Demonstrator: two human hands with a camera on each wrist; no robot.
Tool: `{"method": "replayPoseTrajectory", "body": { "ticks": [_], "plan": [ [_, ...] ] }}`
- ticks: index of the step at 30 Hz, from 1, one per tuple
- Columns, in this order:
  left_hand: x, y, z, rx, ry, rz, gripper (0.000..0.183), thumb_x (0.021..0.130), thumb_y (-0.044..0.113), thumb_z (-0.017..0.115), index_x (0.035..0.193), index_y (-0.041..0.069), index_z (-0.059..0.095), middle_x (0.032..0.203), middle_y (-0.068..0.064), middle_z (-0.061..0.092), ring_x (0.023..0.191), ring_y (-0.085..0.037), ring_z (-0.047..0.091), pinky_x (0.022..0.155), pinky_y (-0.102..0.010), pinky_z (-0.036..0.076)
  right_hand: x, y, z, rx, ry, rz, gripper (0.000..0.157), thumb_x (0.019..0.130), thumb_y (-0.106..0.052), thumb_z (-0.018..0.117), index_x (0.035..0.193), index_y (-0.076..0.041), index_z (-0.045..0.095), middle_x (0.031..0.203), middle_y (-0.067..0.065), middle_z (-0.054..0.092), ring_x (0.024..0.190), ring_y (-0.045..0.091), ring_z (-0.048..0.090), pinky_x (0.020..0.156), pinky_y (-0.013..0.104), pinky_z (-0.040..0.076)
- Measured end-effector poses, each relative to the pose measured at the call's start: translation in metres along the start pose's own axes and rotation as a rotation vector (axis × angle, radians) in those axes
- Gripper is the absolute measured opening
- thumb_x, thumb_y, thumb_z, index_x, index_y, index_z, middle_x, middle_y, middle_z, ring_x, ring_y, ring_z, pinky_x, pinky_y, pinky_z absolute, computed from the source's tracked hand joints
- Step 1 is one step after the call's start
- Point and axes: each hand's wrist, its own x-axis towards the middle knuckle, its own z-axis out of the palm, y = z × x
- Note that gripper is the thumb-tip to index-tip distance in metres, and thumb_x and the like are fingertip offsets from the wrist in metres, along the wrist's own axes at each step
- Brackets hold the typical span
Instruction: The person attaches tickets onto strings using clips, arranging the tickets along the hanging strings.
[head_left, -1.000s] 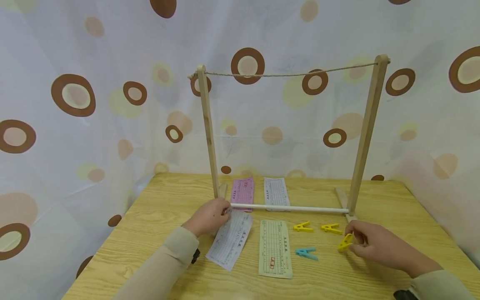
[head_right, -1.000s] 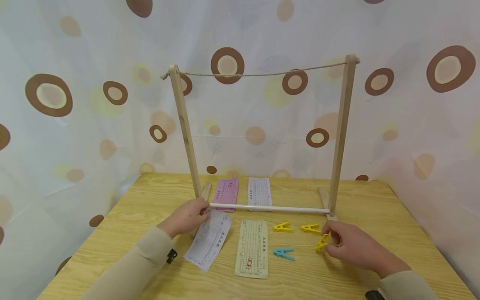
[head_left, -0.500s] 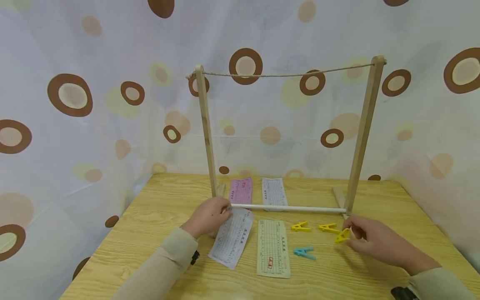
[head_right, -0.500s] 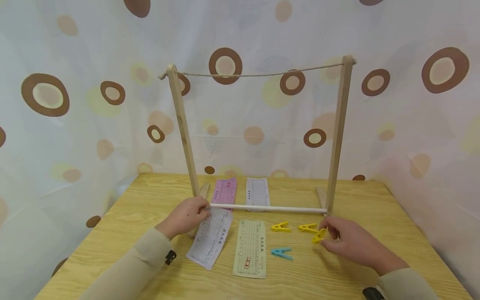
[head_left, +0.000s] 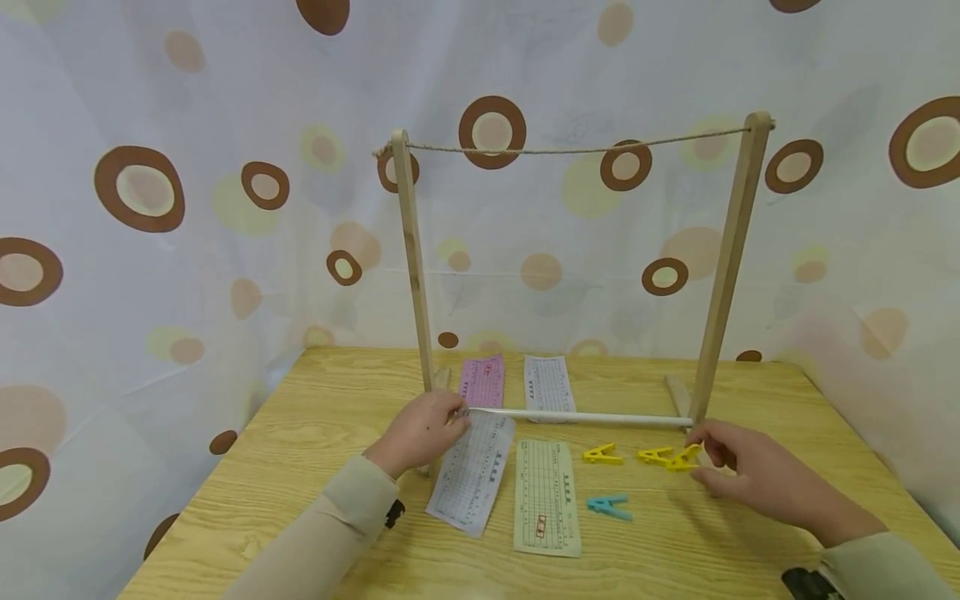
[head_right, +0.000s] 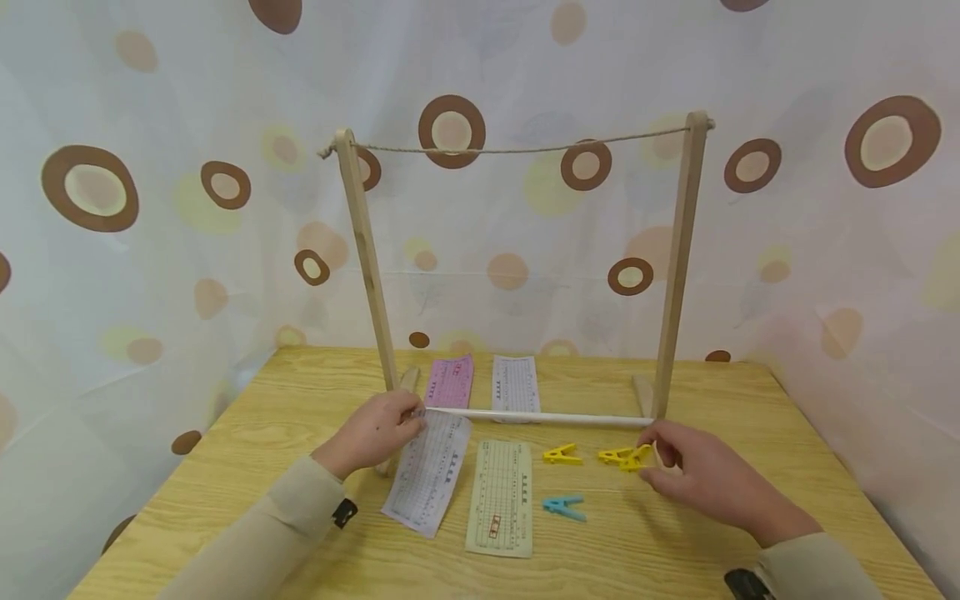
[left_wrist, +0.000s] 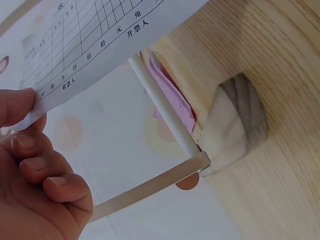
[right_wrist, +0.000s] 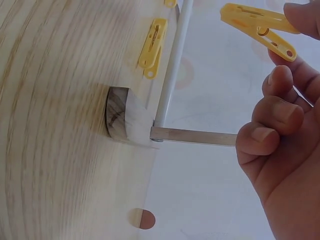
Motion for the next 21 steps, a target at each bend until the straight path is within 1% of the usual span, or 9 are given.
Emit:
{"method": "replayPoseTrajectory", "body": {
  "ticks": [5, 8, 14, 18, 21],
  "plan": [
    [-0.001, 0.004, -0.003, -0.001, 0.029, 0.045, 0.015, 0.1, 0.02, 0.062, 0.085, 0.016, 0.061, 0.076, 0.005, 0.053, 0.067, -0.012, 0.048, 0.059, -0.029, 0.042, 0.0, -0.004, -0.002, -0.01, 0.032, -0.034, 0.019, 0.095, -0.022, 0.074, 0.108, -0.017, 0.061, 0.077, -0.005, 0.044, 0.062, 0.005, 0.038, 0.055, 0.029, 0.034],
    [-0.001, 0.007, -0.005, 0.002, 0.039, 0.062, 0.016, 0.099, 0.021, 0.062, 0.085, 0.017, 0.06, 0.076, 0.005, 0.052, 0.067, -0.012, 0.047, 0.059, -0.029, 0.042, 0.0, -0.006, -0.005, -0.021, 0.037, -0.04, 0.018, 0.095, -0.022, 0.074, 0.108, -0.018, 0.061, 0.077, -0.005, 0.044, 0.062, 0.005, 0.037, 0.055, 0.029, 0.034],
    [-0.002, 0.015, -0.008, 0.002, 0.043, 0.084, 0.015, 0.099, 0.02, 0.063, 0.084, 0.018, 0.061, 0.075, 0.006, 0.052, 0.067, -0.012, 0.047, 0.06, -0.029, 0.042, 0.0, -0.011, -0.012, -0.04, 0.046, -0.043, 0.019, 0.095, -0.022, 0.074, 0.109, -0.019, 0.062, 0.078, -0.004, 0.044, 0.063, 0.005, 0.038, 0.056, 0.029, 0.034],
    [-0.002, 0.02, -0.012, 0.019, 0.046, 0.115, 0.015, 0.098, 0.02, 0.063, 0.084, 0.018, 0.061, 0.076, 0.006, 0.052, 0.068, -0.011, 0.047, 0.059, -0.029, 0.041, 0.0, -0.012, -0.017, -0.061, 0.073, -0.05, 0.019, 0.094, -0.023, 0.075, 0.11, -0.022, 0.063, 0.079, -0.006, 0.045, 0.063, 0.005, 0.038, 0.056, 0.028, 0.035],
    [-0.001, 0.023, -0.014, 0.034, 0.049, 0.139, 0.017, 0.099, 0.021, 0.062, 0.083, 0.018, 0.06, 0.076, 0.006, 0.052, 0.066, -0.011, 0.045, 0.058, -0.028, 0.04, -0.001, -0.014, -0.021, -0.085, 0.102, -0.074, 0.02, 0.094, -0.021, 0.075, 0.11, -0.022, 0.064, 0.079, -0.006, 0.044, 0.063, 0.005, 0.037, 0.056, 0.028, 0.034]
  ]
}}
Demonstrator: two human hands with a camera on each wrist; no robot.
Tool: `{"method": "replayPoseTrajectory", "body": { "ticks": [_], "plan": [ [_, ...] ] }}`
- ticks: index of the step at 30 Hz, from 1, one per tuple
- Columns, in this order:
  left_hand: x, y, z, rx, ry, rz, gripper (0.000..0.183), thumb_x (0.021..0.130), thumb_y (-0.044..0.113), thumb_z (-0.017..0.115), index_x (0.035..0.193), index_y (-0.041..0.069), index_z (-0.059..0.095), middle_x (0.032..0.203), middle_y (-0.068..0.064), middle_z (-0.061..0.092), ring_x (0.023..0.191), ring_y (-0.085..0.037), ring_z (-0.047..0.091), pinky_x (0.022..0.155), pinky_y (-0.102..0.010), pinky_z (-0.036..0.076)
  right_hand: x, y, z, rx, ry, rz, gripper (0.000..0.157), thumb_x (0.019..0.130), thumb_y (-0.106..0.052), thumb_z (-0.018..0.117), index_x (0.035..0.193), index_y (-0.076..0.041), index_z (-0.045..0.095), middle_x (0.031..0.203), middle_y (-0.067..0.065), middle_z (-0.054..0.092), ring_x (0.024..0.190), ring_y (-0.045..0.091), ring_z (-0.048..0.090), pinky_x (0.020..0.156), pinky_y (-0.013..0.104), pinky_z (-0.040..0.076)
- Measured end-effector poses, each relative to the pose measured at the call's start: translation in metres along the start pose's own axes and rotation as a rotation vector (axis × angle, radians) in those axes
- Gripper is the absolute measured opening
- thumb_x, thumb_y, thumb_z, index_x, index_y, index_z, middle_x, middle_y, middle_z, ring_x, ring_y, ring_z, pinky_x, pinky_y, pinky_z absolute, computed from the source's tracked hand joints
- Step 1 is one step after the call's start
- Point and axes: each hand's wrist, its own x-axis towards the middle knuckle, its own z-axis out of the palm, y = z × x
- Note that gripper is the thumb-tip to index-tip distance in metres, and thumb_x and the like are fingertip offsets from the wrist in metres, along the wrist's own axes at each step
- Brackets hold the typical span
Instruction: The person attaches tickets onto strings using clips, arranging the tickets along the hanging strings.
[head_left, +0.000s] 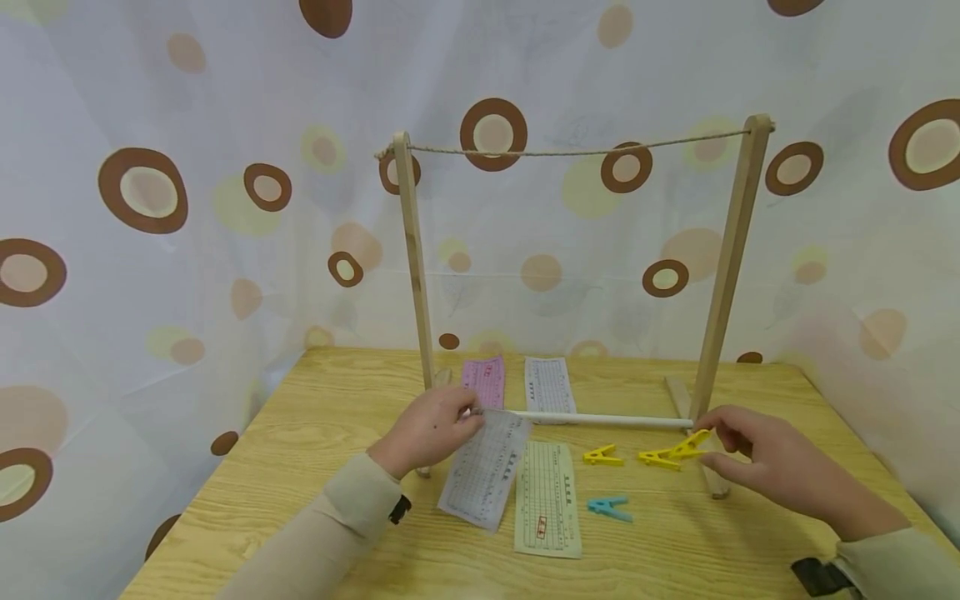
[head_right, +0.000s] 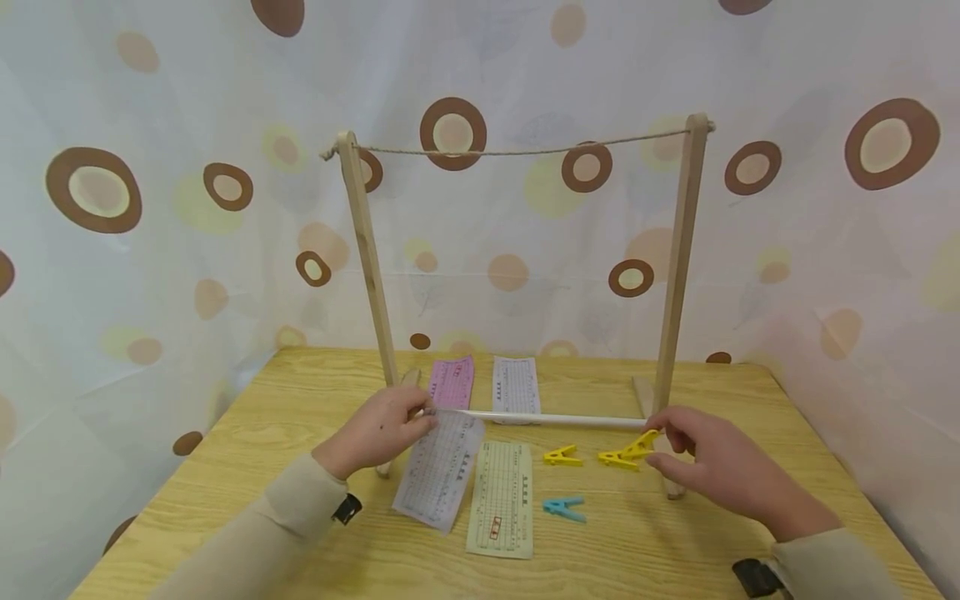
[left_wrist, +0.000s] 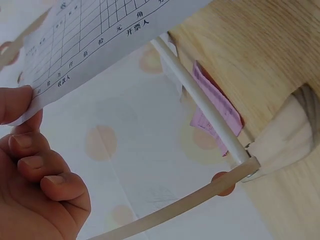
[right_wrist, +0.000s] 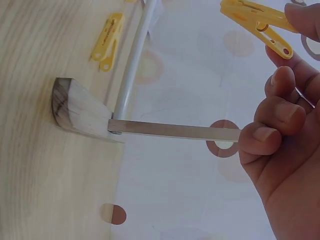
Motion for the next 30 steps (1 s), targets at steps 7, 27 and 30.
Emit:
{"method": "replayPoseTrajectory", "body": {
  "ticks": [7, 27, 30],
  "plan": [
    [0.004, 0.009, -0.006, -0.014, -0.005, 0.011, 0.018, 0.099, 0.021, 0.063, 0.082, 0.018, 0.059, 0.073, 0.005, 0.05, 0.065, -0.011, 0.043, 0.057, -0.028, 0.037, 0.001, -0.003, -0.01, -0.039, 0.065, -0.053, 0.025, 0.092, -0.017, 0.077, 0.113, -0.024, 0.066, 0.077, -0.011, 0.042, 0.061, 0.003, 0.036, 0.054, 0.026, 0.033],
    [0.022, 0.026, -0.021, -0.072, 0.043, 0.104, 0.023, 0.098, 0.015, 0.061, 0.078, 0.018, 0.051, 0.071, 0.005, 0.041, 0.065, -0.01, 0.041, 0.056, -0.025, 0.031, 0.021, -0.03, -0.056, -0.196, 0.181, -0.134, 0.03, 0.093, -0.009, 0.073, 0.123, -0.012, 0.066, 0.073, -0.011, 0.041, 0.057, 0.002, 0.034, 0.052, 0.023, 0.031],
    [0.025, 0.028, -0.024, -0.107, 0.05, 0.11, 0.026, 0.098, 0.013, 0.058, 0.076, 0.016, 0.047, 0.069, 0.004, 0.036, 0.063, -0.01, 0.041, 0.055, -0.026, 0.029, 0.028, -0.036, -0.065, -0.23, 0.205, -0.174, 0.032, 0.092, -0.007, 0.074, 0.122, -0.01, 0.065, 0.072, -0.012, 0.043, 0.057, 0.002, 0.034, 0.052, 0.022, 0.031]
  ]
}}
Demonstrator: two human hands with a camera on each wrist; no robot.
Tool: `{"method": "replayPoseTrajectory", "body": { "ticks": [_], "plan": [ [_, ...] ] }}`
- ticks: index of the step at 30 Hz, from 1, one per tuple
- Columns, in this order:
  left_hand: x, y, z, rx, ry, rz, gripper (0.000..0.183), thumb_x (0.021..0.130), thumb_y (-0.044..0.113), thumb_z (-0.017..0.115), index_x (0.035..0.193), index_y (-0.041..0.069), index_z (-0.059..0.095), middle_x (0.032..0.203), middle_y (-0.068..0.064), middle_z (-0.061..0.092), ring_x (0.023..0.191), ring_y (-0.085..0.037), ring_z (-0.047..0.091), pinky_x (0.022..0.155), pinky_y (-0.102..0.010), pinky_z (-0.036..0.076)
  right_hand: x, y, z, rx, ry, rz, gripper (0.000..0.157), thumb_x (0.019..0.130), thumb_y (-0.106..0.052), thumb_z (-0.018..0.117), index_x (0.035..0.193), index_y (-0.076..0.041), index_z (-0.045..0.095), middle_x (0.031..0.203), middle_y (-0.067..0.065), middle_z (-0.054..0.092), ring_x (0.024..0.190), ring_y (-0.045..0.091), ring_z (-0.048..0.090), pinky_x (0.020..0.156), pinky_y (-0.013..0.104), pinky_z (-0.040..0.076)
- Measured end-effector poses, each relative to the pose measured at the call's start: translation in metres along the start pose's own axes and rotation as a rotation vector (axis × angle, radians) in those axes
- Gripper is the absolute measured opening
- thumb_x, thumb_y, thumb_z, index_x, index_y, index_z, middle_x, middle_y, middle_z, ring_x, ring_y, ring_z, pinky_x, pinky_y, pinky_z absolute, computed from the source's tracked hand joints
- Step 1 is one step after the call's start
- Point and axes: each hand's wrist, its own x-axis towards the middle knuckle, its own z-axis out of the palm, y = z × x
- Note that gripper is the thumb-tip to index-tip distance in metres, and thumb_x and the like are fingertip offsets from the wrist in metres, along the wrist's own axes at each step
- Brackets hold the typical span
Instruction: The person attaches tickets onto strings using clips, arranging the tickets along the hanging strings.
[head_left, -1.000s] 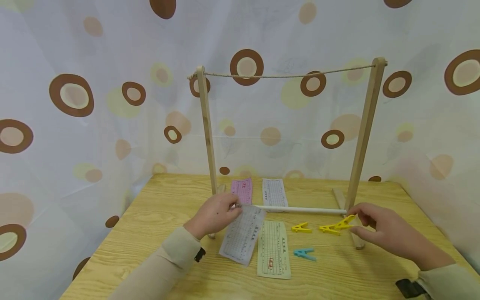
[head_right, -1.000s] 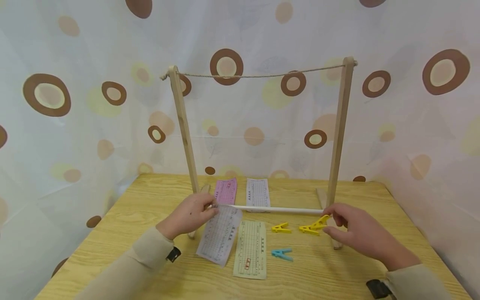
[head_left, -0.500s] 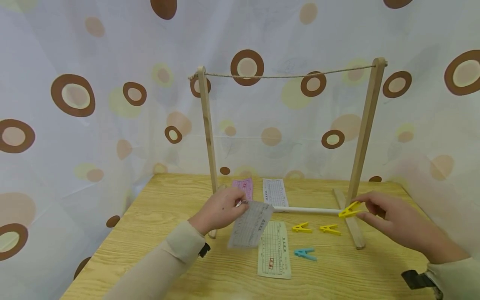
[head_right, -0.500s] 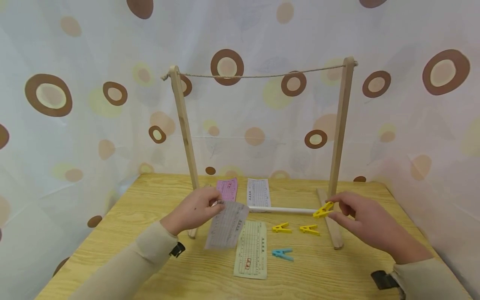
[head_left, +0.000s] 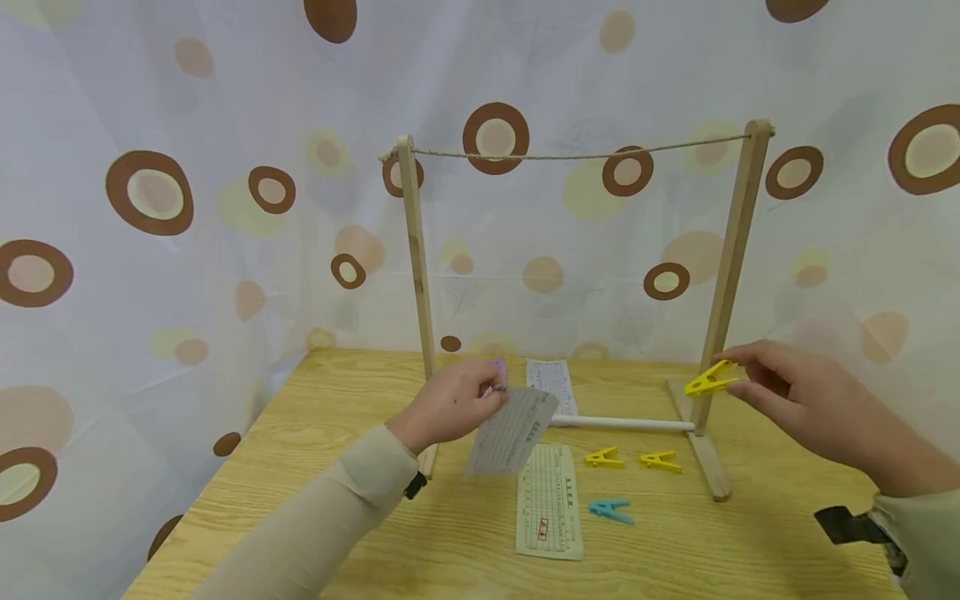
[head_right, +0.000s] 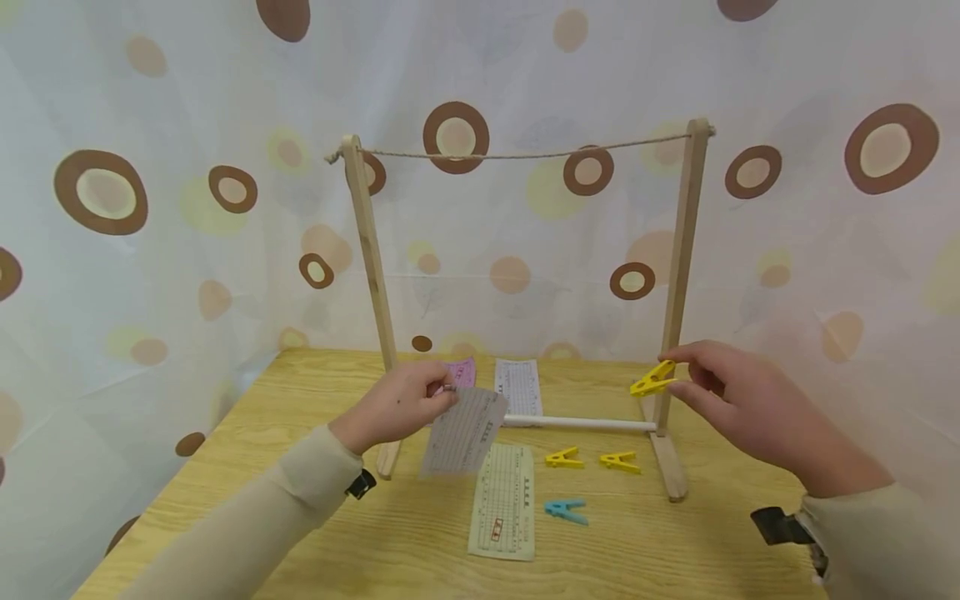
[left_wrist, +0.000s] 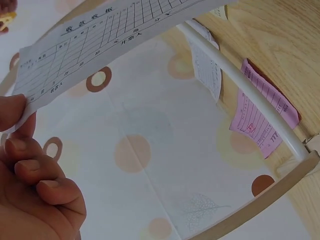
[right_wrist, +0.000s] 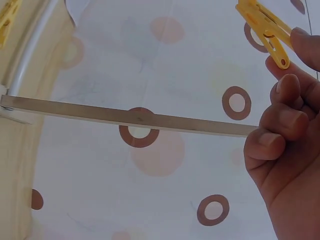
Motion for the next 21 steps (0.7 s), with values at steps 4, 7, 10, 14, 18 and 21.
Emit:
{"method": "replayPoseTrajectory", "body": {
  "ticks": [4, 7, 10, 14, 18, 21],
  "plan": [
    [0.003, 0.003, -0.002, -0.034, 0.009, -0.022, 0.026, 0.099, 0.013, 0.058, 0.075, 0.015, 0.047, 0.07, 0.003, 0.039, 0.064, -0.01, 0.047, 0.051, -0.025, 0.029, 0.012, -0.004, -0.012, -0.027, 0.015, -0.029, 0.032, 0.093, -0.005, 0.072, 0.123, -0.01, 0.065, 0.072, -0.012, 0.044, 0.056, 0.002, 0.035, 0.053, 0.021, 0.031],
    [0.004, 0.004, -0.001, -0.028, 0.015, -0.036, 0.025, 0.099, 0.015, 0.058, 0.076, 0.015, 0.049, 0.073, 0.002, 0.046, 0.067, -0.011, 0.052, 0.049, -0.024, 0.032, 0.019, -0.006, -0.021, -0.053, 0.009, -0.033, 0.032, 0.095, -0.006, 0.071, 0.125, -0.01, 0.063, 0.073, -0.012, 0.046, 0.057, 0.002, 0.037, 0.052, 0.022, 0.033],
    [0.009, 0.004, -0.001, -0.006, 0.028, -0.028, 0.022, 0.098, 0.016, 0.058, 0.078, 0.014, 0.05, 0.074, 0.0, 0.048, 0.069, -0.013, 0.052, 0.052, -0.024, 0.032, 0.025, -0.008, -0.029, -0.07, 0.005, -0.01, 0.033, 0.096, -0.005, 0.069, 0.128, -0.008, 0.062, 0.074, -0.011, 0.048, 0.057, 0.003, 0.039, 0.052, 0.024, 0.034],
    [0.018, 0.004, -0.002, 0.005, 0.036, -0.024, 0.021, 0.098, 0.016, 0.058, 0.078, 0.013, 0.052, 0.077, 0.0, 0.051, 0.072, -0.014, 0.048, 0.056, -0.026, 0.031, 0.031, -0.01, -0.041, -0.101, 0.024, 0.035, 0.032, 0.097, -0.005, 0.068, 0.128, -0.006, 0.062, 0.072, -0.008, 0.046, 0.055, 0.006, 0.037, 0.051, 0.026, 0.033],
    [0.027, 0.008, -0.005, -0.035, 0.024, -0.034, 0.022, 0.1, 0.018, 0.058, 0.079, 0.012, 0.055, 0.078, 0.0, 0.053, 0.071, -0.014, 0.049, 0.057, -0.027, 0.032, 0.038, -0.01, -0.053, -0.147, 0.036, 0.059, 0.03, 0.099, -0.006, 0.066, 0.128, -0.006, 0.062, 0.071, -0.004, 0.045, 0.055, 0.008, 0.035, 0.051, 0.027, 0.032],
    [0.035, 0.011, -0.008, -0.061, 0.016, -0.042, 0.023, 0.101, 0.02, 0.059, 0.08, 0.012, 0.057, 0.075, -0.001, 0.05, 0.067, -0.012, 0.047, 0.056, -0.026, 0.032, 0.044, -0.011, -0.063, -0.177, 0.035, 0.068, 0.028, 0.099, -0.006, 0.064, 0.128, -0.007, 0.063, 0.072, -0.003, 0.046, 0.056, 0.009, 0.036, 0.052, 0.027, 0.032]
  ]
}}
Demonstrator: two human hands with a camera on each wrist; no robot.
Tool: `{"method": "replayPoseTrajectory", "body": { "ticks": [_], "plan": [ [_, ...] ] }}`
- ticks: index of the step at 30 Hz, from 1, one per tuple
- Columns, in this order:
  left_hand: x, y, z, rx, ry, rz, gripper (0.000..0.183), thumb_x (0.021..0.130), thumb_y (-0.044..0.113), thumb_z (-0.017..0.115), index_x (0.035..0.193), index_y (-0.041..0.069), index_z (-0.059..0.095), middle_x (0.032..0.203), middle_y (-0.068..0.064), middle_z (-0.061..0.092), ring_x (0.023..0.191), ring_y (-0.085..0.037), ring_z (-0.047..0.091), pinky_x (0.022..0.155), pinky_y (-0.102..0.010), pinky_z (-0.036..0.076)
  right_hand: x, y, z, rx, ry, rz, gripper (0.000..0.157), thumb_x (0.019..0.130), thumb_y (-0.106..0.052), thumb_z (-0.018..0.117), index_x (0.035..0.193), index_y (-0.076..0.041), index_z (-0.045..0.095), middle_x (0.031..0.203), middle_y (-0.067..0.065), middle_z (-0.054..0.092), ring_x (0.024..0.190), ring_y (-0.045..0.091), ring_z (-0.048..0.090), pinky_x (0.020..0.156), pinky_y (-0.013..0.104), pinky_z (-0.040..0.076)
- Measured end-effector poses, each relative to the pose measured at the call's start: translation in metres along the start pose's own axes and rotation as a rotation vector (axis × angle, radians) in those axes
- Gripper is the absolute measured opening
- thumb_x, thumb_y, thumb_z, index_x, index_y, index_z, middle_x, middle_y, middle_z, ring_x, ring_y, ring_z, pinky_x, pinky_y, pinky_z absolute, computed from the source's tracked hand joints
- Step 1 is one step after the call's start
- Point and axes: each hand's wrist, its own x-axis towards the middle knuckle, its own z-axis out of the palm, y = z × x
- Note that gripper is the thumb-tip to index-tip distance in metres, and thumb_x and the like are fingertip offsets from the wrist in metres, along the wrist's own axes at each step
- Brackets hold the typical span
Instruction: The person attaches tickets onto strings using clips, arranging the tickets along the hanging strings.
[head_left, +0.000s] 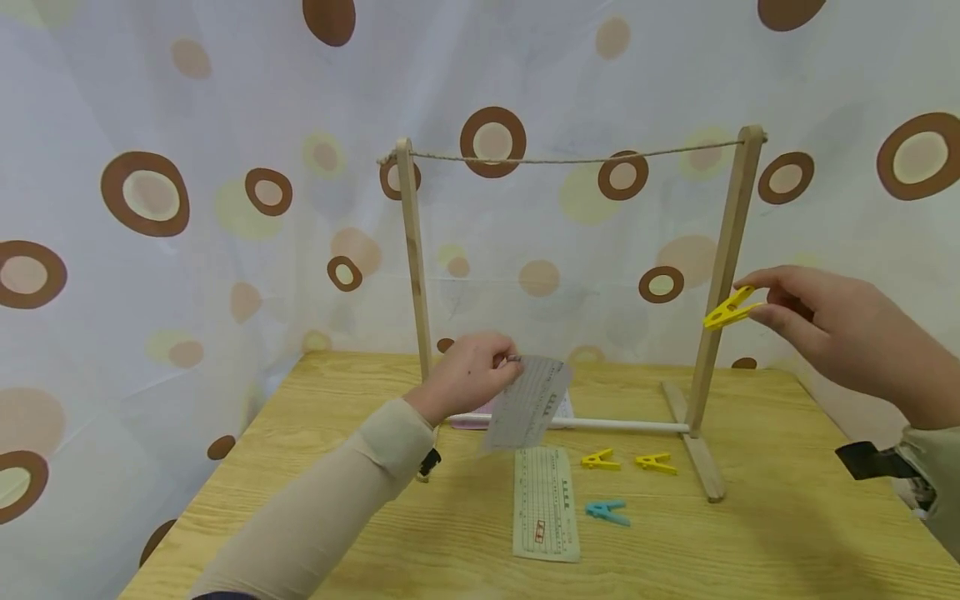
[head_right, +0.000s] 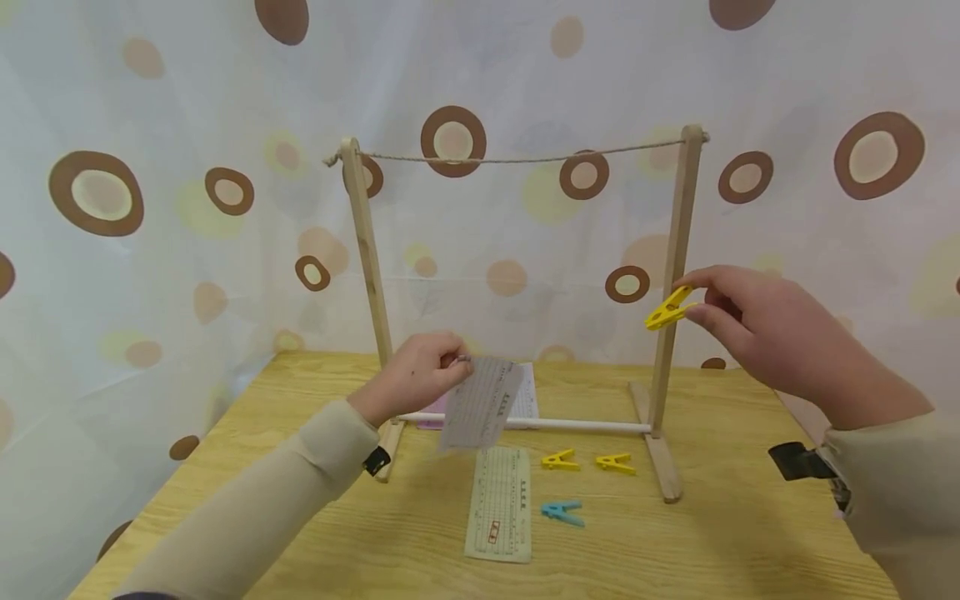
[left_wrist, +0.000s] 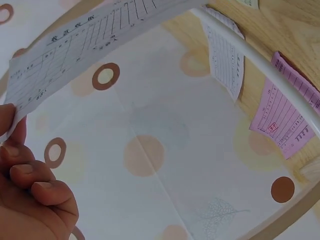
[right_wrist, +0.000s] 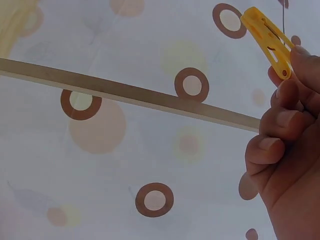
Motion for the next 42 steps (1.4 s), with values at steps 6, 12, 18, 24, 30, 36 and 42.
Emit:
{"method": "replayPoseTrajectory", "body": {
  "ticks": [6, 12, 18, 24, 30, 36, 42],
  "plan": [
    [0.018, 0.007, -0.008, 0.014, -0.031, -0.008, 0.023, 0.104, 0.025, 0.06, 0.084, 0.013, 0.059, 0.072, -0.001, 0.046, 0.062, -0.011, 0.038, 0.055, -0.026, 0.03, 0.016, 0.001, -0.016, -0.066, -0.009, -0.009, 0.026, 0.101, -0.009, 0.062, 0.127, -0.006, 0.062, 0.074, -0.001, 0.045, 0.056, 0.011, 0.034, 0.051, 0.028, 0.03],
    [0.033, 0.018, -0.016, -0.004, -0.032, -0.012, 0.02, 0.103, 0.029, 0.061, 0.089, 0.015, 0.065, 0.072, -0.001, 0.049, 0.06, -0.011, 0.035, 0.056, -0.027, 0.03, 0.031, 0.0, -0.03, -0.132, -0.001, -0.066, 0.024, 0.099, -0.009, 0.065, 0.122, -0.002, 0.062, 0.076, 0.0, 0.043, 0.058, 0.012, 0.034, 0.054, 0.029, 0.03],
    [0.049, 0.031, -0.021, -0.021, -0.025, 0.018, 0.021, 0.103, 0.032, 0.061, 0.091, 0.017, 0.068, 0.077, 0.0, 0.055, 0.059, -0.012, 0.034, 0.057, -0.027, 0.032, 0.049, -0.004, -0.045, -0.173, 0.014, -0.105, 0.023, 0.097, -0.007, 0.068, 0.118, -0.001, 0.062, 0.076, 0.002, 0.041, 0.059, 0.014, 0.033, 0.055, 0.029, 0.03],
    [0.066, 0.046, -0.024, -0.019, 0.002, 0.055, 0.024, 0.102, 0.033, 0.062, 0.086, 0.016, 0.066, 0.083, 0.001, 0.057, 0.064, -0.012, 0.036, 0.06, -0.026, 0.032, 0.07, -0.012, -0.061, -0.21, 0.056, -0.154, 0.022, 0.094, -0.005, 0.071, 0.113, 0.001, 0.062, 0.075, 0.003, 0.042, 0.057, 0.014, 0.032, 0.053, 0.03, 0.029],
    [0.082, 0.06, -0.022, -0.021, 0.041, 0.083, 0.025, 0.101, 0.03, 0.065, 0.08, 0.016, 0.066, 0.085, 0.003, 0.06, 0.073, -0.013, 0.044, 0.062, -0.026, 0.034, 0.092, -0.019, -0.074, -0.252, 0.029, -0.174, 0.019, 0.093, -0.001, 0.071, 0.109, 0.002, 0.061, 0.077, 0.011, 0.056, 0.056, 0.017, 0.039, 0.051, 0.032, 0.034],
    [0.096, 0.075, -0.021, -0.028, 0.039, 0.06, 0.023, 0.103, 0.033, 0.062, 0.087, 0.016, 0.066, 0.085, 0.004, 0.064, 0.067, -0.013, 0.044, 0.06, -0.025, 0.035, 0.112, -0.016, -0.085, -0.269, 0.016, -0.173, 0.014, 0.094, 0.001, 0.068, 0.106, 0.004, 0.061, 0.083, 0.019, 0.066, 0.056, 0.02, 0.05, 0.05, 0.034, 0.035],
    [0.11, 0.088, -0.022, -0.005, 0.078, 0.083, 0.021, 0.102, 0.034, 0.062, 0.093, 0.017, 0.069, 0.086, 0.004, 0.063, 0.069, -0.012, 0.044, 0.062, -0.024, 0.035, 0.131, -0.012, -0.097, -0.309, 0.017, -0.168, 0.008, 0.094, 0.0, 0.068, 0.097, 0.005, 0.063, 0.079, 0.02, 0.064, 0.056, 0.023, 0.043, 0.054, 0.038, 0.035]
  ]
}}
